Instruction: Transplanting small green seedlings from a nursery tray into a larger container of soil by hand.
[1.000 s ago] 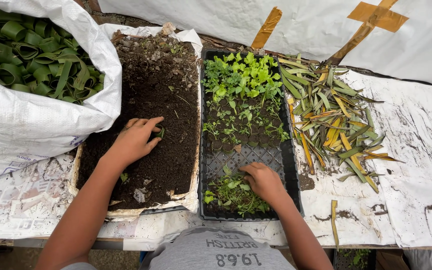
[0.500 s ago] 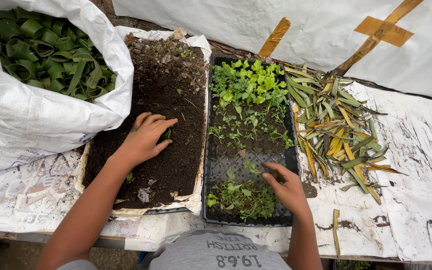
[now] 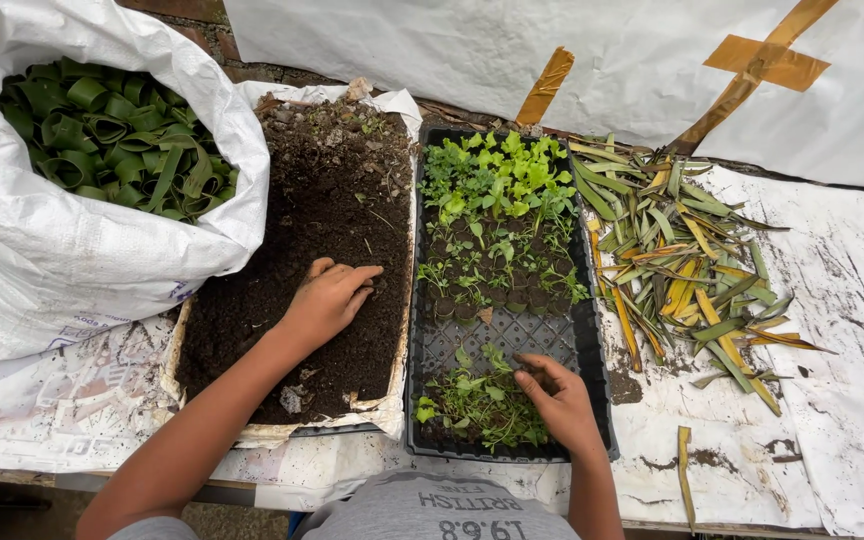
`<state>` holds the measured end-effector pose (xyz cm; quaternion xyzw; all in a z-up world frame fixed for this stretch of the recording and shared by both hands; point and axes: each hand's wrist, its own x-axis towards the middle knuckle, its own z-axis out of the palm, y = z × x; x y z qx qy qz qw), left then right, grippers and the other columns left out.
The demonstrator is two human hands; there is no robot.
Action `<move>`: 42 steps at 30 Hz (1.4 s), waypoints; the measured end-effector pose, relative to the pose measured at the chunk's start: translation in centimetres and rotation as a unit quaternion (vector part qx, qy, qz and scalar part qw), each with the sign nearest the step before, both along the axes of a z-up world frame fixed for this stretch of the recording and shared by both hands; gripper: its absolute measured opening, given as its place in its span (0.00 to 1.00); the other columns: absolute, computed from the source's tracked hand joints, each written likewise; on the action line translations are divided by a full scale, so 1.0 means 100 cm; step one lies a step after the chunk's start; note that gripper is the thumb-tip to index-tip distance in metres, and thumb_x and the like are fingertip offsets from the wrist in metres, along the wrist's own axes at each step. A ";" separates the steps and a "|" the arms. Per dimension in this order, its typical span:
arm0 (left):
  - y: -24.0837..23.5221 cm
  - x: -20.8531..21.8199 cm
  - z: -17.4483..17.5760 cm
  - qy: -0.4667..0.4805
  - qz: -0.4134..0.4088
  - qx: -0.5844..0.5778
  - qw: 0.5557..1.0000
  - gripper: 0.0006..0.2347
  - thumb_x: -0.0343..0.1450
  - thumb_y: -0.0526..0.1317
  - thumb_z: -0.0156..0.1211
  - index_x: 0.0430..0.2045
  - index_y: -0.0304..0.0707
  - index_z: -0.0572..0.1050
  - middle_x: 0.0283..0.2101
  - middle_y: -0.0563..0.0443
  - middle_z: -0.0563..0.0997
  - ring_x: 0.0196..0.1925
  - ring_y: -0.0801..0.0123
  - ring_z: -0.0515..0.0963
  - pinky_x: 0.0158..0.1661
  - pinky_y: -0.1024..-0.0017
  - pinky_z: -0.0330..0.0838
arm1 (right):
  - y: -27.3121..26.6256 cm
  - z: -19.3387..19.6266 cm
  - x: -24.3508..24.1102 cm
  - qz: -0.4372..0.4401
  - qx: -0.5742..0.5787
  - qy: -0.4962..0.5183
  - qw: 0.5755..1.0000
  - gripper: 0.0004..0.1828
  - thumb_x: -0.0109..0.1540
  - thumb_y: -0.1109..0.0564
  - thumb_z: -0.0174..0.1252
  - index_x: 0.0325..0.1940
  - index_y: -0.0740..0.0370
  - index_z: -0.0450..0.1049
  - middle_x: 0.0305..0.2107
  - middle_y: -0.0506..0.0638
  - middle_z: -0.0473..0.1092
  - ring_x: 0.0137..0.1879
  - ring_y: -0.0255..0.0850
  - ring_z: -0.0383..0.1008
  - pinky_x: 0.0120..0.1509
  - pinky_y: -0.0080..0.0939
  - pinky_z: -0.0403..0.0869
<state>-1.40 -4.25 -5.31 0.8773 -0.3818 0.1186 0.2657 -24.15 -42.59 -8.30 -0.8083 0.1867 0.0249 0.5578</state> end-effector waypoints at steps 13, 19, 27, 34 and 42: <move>-0.032 0.007 0.056 0.238 0.114 0.122 0.957 0.19 0.72 0.40 0.58 0.59 0.53 0.71 0.36 0.39 0.85 0.41 0.41 0.82 0.41 0.47 0.74 | -0.007 0.003 -0.028 0.011 -0.008 0.010 1.000 0.22 0.68 0.48 0.70 0.66 0.54 0.88 0.43 0.48 0.87 0.45 0.38 0.83 0.47 0.39 0.77; 0.009 0.023 0.057 0.081 0.179 -0.079 0.977 0.15 0.74 0.35 0.53 0.56 0.38 0.74 0.59 0.45 0.77 0.58 0.52 0.76 0.54 0.56 0.71 | -0.012 -0.004 -0.033 -0.020 0.010 0.004 1.000 0.21 0.67 0.52 0.72 0.65 0.56 0.88 0.50 0.50 0.88 0.54 0.40 0.85 0.57 0.42 0.82; 0.024 0.020 0.040 0.343 0.170 0.040 0.923 0.31 0.65 0.48 0.73 0.64 0.46 0.68 0.58 0.47 0.82 0.63 0.54 0.78 0.60 0.60 0.69 | -0.002 0.000 -0.025 0.006 -0.002 -0.004 1.000 0.23 0.67 0.50 0.71 0.66 0.56 0.88 0.50 0.49 0.87 0.51 0.38 0.84 0.53 0.40 0.81; 0.036 0.013 0.057 0.384 0.055 0.081 0.918 0.45 0.68 0.42 0.70 0.76 0.50 0.41 0.74 0.53 0.66 0.48 0.53 0.82 0.57 0.60 0.68 | -0.007 -0.011 -0.034 -0.021 -0.001 -0.001 1.000 0.24 0.66 0.49 0.72 0.65 0.58 0.88 0.45 0.51 0.86 0.50 0.40 0.83 0.51 0.42 0.80; 0.006 0.002 0.037 0.348 0.120 0.000 0.930 0.44 0.65 0.52 0.70 0.75 0.56 0.48 0.65 0.56 0.78 0.21 0.67 0.78 0.43 0.66 0.75 | 0.016 0.018 -0.020 -0.059 0.146 -0.011 0.988 0.51 0.63 0.57 0.73 0.90 0.54 0.61 0.48 0.56 0.82 0.58 0.47 0.84 0.67 0.46 0.81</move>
